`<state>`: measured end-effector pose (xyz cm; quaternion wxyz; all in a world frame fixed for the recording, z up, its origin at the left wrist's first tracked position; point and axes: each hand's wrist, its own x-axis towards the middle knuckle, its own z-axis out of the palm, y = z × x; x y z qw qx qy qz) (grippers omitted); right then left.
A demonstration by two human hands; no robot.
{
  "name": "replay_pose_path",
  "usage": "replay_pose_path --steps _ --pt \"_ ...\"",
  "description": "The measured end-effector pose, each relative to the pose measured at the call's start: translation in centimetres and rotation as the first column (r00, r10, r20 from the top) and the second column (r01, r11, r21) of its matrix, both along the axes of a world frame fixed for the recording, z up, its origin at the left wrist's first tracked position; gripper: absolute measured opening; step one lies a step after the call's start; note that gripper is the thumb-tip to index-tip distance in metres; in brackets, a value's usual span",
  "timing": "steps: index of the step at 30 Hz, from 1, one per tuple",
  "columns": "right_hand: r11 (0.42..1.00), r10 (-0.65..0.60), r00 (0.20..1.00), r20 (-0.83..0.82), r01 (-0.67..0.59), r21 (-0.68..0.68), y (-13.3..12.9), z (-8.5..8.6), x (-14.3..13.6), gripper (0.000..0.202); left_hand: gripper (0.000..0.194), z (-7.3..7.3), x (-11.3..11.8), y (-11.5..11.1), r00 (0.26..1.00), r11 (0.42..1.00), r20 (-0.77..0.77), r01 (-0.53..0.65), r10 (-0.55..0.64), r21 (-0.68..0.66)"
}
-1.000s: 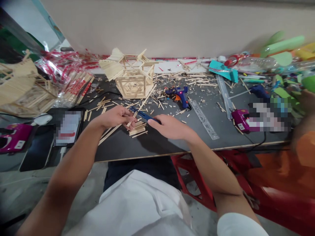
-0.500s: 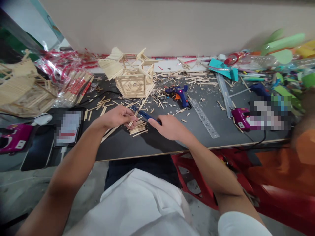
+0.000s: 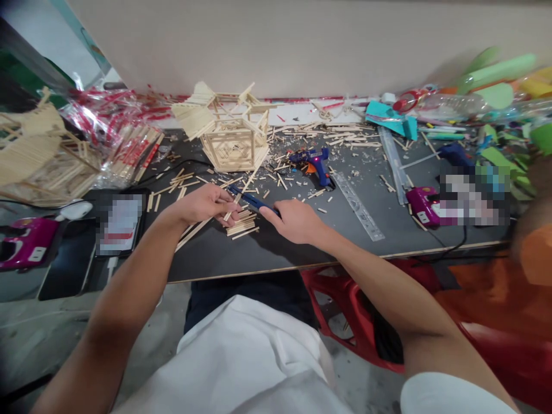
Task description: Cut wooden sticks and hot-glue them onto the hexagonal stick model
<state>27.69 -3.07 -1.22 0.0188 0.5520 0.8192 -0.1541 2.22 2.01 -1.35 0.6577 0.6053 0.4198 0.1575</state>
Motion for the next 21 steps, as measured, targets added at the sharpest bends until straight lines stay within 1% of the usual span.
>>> replay_pose_path --steps 3,6,8,9,10,11,13,14,15,16,18,20,21 --pt "1.0 -0.008 0.998 0.062 0.007 0.027 -0.1 -0.6 -0.2 0.059 0.029 0.4 -0.2 0.0 1.0 1.0 -0.009 0.011 -0.011 0.006" --pt "0.999 0.01 0.997 0.082 -0.012 0.031 -0.4 -0.7 0.2 0.06 0.027 0.9 -0.6 0.0 0.993 0.994 -0.069 0.097 -0.094 0.044" --pt "0.999 -0.009 0.997 0.077 0.006 0.042 -1.0 -0.5 0.7 0.059 0.027 1.3 -0.9 0.1 0.983 0.987 -0.152 0.118 -0.1 0.111" --pt "0.999 -0.026 0.997 0.07 0.023 0.05 -1.4 -0.4 1.0 0.057 0.027 1.5 -1.0 0.1 0.975 0.977 -0.209 0.112 -0.074 0.18" --pt "0.997 -0.049 0.997 0.063 0.046 0.061 -1.8 -0.3 1.4 0.056 0.027 1.6 -1.0 0.2 0.961 0.956 -0.275 0.107 -0.029 0.272" --pt "0.994 -0.078 0.995 0.058 0.073 0.082 -2.3 -0.2 1.8 0.054 0.028 1.7 -1.0 0.1 0.937 0.919 -0.348 0.114 0.027 0.378" --pt "0.978 -0.134 0.989 0.057 0.123 0.17 -3.5 -0.4 2.6 0.054 0.03 1.8 -0.9 0.0 0.86 0.81 -0.49 0.186 0.14 0.556" --pt "0.963 -0.156 0.986 0.062 0.138 0.233 -4.0 -0.7 3.0 0.054 0.031 1.8 -0.8 -0.1 0.819 0.763 -0.543 0.227 0.187 0.605" --pt "0.942 -0.177 0.982 0.07 0.148 0.303 -4.5 -1.0 3.3 0.056 0.031 1.7 -0.6 -0.3 0.782 0.732 -0.583 0.261 0.221 0.629" --pt "0.917 -0.196 0.977 0.081 0.153 0.368 -5.0 -1.5 3.7 0.057 0.031 1.7 -0.4 -0.5 0.752 0.716 -0.614 0.29 0.24 0.635" --pt "0.871 -0.226 0.968 0.106 0.152 0.467 -5.7 -2.5 4.2 0.059 0.03 1.6 -0.1 -0.8 0.715 0.712 -0.653 0.321 0.25 0.624" --pt "0.843 -0.243 0.961 0.129 0.144 0.518 -6.3 -3.3 4.4 0.06 0.028 1.6 0.2 -1.1 0.69 0.718 -0.68 0.34 0.249 0.608" --pt "0.84 -0.244 0.96 0.139 0.137 0.526 -6.5 -3.6 4.4 0.06 0.028 1.6 0.2 -1.1 0.682 0.72 -0.687 0.343 0.251 0.603"
